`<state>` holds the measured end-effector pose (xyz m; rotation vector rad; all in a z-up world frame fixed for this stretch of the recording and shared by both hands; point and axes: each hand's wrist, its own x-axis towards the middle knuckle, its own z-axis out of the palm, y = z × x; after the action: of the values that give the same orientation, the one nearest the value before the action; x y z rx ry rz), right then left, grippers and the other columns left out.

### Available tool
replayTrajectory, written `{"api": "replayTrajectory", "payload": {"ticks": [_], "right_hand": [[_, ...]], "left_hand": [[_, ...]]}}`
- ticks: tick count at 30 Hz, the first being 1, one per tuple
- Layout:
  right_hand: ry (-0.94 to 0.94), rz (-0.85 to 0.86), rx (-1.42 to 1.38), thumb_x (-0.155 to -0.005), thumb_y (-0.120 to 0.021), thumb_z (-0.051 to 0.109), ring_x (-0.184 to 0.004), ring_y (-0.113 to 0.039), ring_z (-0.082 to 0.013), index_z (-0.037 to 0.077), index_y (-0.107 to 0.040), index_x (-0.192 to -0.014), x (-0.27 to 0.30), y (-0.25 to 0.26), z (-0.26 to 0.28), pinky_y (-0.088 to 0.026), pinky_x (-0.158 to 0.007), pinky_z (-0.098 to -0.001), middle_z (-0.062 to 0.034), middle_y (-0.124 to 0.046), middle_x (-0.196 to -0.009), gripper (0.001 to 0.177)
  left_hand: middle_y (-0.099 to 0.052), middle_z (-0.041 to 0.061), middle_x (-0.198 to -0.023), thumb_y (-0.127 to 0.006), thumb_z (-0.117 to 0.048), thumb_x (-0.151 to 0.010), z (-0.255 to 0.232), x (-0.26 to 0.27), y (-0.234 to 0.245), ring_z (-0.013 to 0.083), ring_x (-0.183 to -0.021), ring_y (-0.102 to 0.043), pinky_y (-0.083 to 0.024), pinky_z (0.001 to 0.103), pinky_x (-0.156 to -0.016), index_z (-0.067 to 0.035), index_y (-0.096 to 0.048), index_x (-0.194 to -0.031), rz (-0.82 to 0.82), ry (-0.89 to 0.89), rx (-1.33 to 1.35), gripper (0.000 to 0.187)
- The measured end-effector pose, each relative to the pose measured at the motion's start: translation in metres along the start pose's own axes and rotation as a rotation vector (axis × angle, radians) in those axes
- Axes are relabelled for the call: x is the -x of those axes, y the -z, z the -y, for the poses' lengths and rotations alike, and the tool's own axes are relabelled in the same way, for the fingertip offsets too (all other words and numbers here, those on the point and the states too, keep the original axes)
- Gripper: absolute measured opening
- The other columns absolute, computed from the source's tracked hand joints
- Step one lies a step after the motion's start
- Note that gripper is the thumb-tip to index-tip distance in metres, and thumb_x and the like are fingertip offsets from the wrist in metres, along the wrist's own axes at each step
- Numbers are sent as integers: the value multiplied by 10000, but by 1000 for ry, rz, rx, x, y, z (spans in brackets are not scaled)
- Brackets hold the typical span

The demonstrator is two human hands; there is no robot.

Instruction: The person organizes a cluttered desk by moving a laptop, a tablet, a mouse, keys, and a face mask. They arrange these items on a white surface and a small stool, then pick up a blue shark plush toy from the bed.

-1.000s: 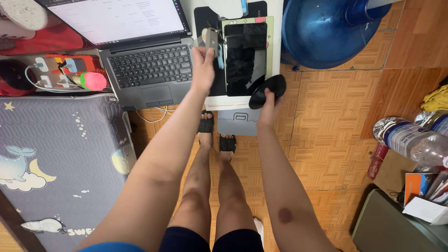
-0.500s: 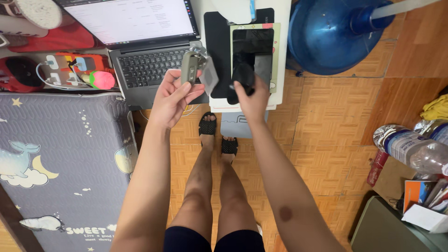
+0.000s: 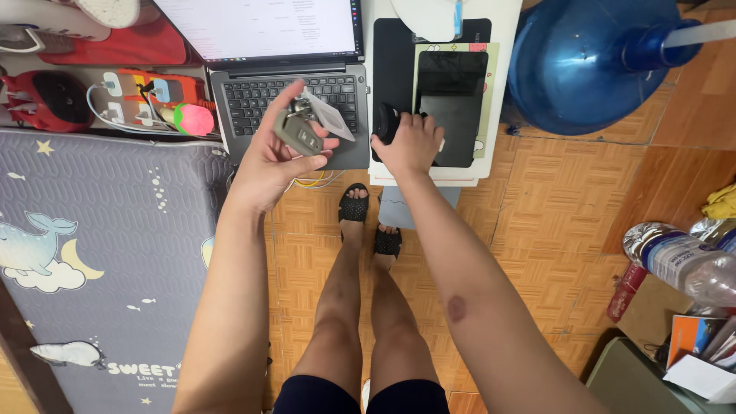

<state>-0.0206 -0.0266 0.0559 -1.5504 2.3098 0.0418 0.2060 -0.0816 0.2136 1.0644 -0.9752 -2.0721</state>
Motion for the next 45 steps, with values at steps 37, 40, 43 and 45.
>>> {"api": "replayTrajectory", "payload": {"ticks": [37, 40, 43, 45], "right_hand": [[487, -390, -714, -893, -804, 94, -1129, -573, -260, 145, -736, -1026, 69, 208, 33, -421, -1020, -388, 9, -688, -1274, 158], [476, -336, -770, -914, -790, 92, -1105, -565, -254, 121, -712, -1025, 77, 212, 35, -417, -1038, -395, -38, -632, -1346, 139], [455, -321, -825, -872, -809, 127, -1080, -537, -279, 95, -702, -1028, 86, 217, 37, -408, -1014, -409, -78, -584, -1364, 193], [453, -340, -830, -851, -810, 124, -1066, -530, -287, 87, -700, -1018, 84, 221, 36, -412, -990, -407, -87, -582, -1332, 203]], "left_hand": [[-647, 144, -781, -599, -134, -914, -96, -14, -84, 352, -765, -688, -502, 418, -688, -63, -489, -1099, 135, -139, -911, 226], [-660, 115, -736, -606, -157, -905, -101, -18, -83, 297, -709, -698, -505, 382, -659, -69, -517, -1083, 163, -61, -877, 217], [-716, 64, -758, -629, -186, -910, -103, -18, -87, 209, -724, -732, -530, 331, -664, -73, -533, -1047, 193, -21, -792, 202], [-705, 67, -730, -671, -184, -874, -106, -22, -92, 185, -701, -718, -525, 326, -644, -72, -559, -1025, 199, -22, -838, 219]]}}
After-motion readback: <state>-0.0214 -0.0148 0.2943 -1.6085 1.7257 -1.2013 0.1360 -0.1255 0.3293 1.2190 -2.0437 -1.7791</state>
